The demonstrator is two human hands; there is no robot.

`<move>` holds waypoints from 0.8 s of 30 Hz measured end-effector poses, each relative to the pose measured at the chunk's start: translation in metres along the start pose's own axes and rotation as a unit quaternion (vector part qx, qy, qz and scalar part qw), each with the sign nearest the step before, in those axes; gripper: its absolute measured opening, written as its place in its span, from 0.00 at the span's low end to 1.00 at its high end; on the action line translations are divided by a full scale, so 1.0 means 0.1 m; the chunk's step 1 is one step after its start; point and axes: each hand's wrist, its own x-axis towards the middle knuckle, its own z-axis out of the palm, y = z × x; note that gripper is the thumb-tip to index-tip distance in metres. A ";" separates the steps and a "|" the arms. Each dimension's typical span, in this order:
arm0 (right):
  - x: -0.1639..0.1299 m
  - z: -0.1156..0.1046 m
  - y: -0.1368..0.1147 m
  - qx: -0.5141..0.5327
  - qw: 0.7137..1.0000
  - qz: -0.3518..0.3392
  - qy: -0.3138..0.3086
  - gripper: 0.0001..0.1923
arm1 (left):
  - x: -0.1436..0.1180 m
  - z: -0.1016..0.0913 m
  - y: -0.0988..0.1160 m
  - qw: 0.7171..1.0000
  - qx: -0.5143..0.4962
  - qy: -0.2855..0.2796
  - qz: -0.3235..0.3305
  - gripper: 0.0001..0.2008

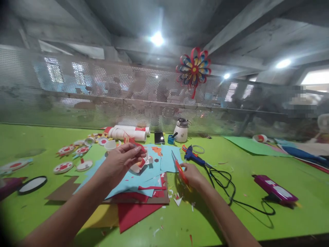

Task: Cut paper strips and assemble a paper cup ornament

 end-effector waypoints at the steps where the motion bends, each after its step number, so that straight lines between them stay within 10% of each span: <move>1: -0.05 -0.02 0.00 0.020 1.000 -0.005 -0.004 0.13 | 0.00 0.00 0.00 1.000 -0.007 0.002 0.001 0.11; 10: -0.62 -0.05 -0.38 0.379 0.900 -0.192 -0.097 0.18 | -0.06 0.00 0.00 0.998 -0.041 0.041 -0.019 0.08; 16: -0.84 0.23 -0.73 0.334 0.908 -0.180 -0.180 0.22 | -0.11 -0.01 -0.01 0.997 -0.057 0.050 -0.011 0.07; 24: -0.66 0.66 -0.53 0.289 0.913 -0.242 -0.155 0.35 | -0.12 0.01 -0.09 0.994 -0.064 0.085 -0.025 0.07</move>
